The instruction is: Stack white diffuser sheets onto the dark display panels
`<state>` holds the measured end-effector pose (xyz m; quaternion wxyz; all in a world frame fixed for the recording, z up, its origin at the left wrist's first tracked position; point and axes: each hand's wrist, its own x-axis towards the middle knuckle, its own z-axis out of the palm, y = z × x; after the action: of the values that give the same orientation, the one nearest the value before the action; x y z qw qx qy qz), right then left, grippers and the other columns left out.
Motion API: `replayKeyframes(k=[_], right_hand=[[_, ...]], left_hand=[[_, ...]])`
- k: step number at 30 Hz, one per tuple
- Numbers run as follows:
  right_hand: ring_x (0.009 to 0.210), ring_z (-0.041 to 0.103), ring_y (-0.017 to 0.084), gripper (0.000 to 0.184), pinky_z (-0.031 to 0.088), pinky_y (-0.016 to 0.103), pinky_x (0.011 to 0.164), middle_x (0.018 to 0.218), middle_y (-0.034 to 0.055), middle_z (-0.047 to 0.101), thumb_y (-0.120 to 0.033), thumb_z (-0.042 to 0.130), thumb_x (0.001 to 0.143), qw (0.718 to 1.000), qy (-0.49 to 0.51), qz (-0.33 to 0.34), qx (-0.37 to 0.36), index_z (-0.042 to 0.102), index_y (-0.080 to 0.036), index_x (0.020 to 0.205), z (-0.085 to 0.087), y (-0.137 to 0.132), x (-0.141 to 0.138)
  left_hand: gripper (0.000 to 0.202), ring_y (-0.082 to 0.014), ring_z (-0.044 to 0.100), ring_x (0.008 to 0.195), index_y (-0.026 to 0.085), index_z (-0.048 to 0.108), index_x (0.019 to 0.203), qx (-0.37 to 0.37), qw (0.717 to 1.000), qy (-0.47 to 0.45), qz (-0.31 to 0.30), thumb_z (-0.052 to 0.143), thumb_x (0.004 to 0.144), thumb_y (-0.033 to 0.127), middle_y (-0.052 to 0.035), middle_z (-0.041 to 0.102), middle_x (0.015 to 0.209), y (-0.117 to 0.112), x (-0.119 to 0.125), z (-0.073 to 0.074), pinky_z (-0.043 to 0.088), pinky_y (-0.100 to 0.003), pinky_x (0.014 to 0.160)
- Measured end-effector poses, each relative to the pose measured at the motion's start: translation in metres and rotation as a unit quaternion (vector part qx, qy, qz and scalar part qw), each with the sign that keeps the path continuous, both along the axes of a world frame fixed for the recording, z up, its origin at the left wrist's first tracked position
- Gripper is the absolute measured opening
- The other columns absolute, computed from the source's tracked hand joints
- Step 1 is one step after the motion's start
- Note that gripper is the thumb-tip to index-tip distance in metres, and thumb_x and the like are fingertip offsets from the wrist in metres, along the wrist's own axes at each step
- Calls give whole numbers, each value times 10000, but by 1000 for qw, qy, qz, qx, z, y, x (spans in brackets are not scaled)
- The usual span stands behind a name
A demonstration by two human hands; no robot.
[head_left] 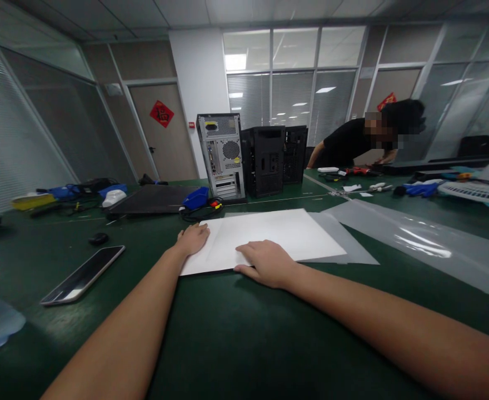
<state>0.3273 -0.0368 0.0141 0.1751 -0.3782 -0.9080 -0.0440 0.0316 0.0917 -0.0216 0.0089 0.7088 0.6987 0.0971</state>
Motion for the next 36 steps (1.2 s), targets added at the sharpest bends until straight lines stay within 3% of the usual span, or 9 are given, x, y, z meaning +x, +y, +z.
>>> replayKeyframes(k=[4,9,13,18,21,27,31,36], right_hand=[[1133,608,274,546,457,407,955,1293,129,627,-529,399,995,998,29,45,-24,537,-165,1377,-2,4,8],[1272,527,266,601,432,413,1032,1415,121,547,-527,451,972,987,26,145,-66,456,-180,1463,0,7,16],[1325,484,243,582,409,389,1073,1471,105,495,-493,446,982,979,29,190,-68,449,-174,1470,1,6,17],[1285,515,254,532,418,409,1060,1410,129,550,-412,457,981,984,31,172,-37,482,-139,1437,-3,9,16],[1236,547,262,494,437,423,1029,1345,146,593,-384,465,975,989,34,143,-27,521,-134,1397,-6,11,15],[1194,576,246,353,444,407,1017,1279,124,636,-313,491,962,987,15,160,-24,650,-166,1240,-2,11,14],[1228,563,232,364,430,401,1042,1321,109,622,-303,454,985,984,19,172,-34,650,-174,1263,-3,13,15],[1285,530,205,374,405,384,1082,1375,84,592,-245,456,980,980,30,190,-56,628,-207,1311,-8,15,16]], left_hand=[[741,-354,299,1474,264,495,1481,-2,1000,-3,-3,172,939,655,-126,375,1600,-2,1,1,232,-611,1133],[815,-356,295,1475,248,493,1480,-3,1000,3,-7,258,878,745,-142,367,1602,-1,1,1,226,-596,1141],[740,-355,289,1478,245,467,1499,-6,1000,10,-1,313,903,656,-128,357,1609,2,0,-1,226,-596,1146],[618,-317,273,1489,239,410,1533,-6,1000,14,11,323,939,385,-85,335,1622,5,-2,-5,208,-577,1165],[613,-305,276,1489,253,396,1541,-4,1000,15,10,308,937,307,-65,336,1622,4,-2,-6,208,-578,1167],[583,-327,294,1480,297,452,1509,-3,1000,11,5,305,953,392,-65,338,1621,3,-2,-4,222,-594,1157],[594,-334,304,1473,319,482,1487,1,1000,9,12,339,941,502,-48,357,1612,4,-2,-4,237,-579,1156],[574,-312,320,1469,306,488,1483,6,1000,9,20,370,937,443,-46,381,1601,4,-1,-5,256,-545,1159]])
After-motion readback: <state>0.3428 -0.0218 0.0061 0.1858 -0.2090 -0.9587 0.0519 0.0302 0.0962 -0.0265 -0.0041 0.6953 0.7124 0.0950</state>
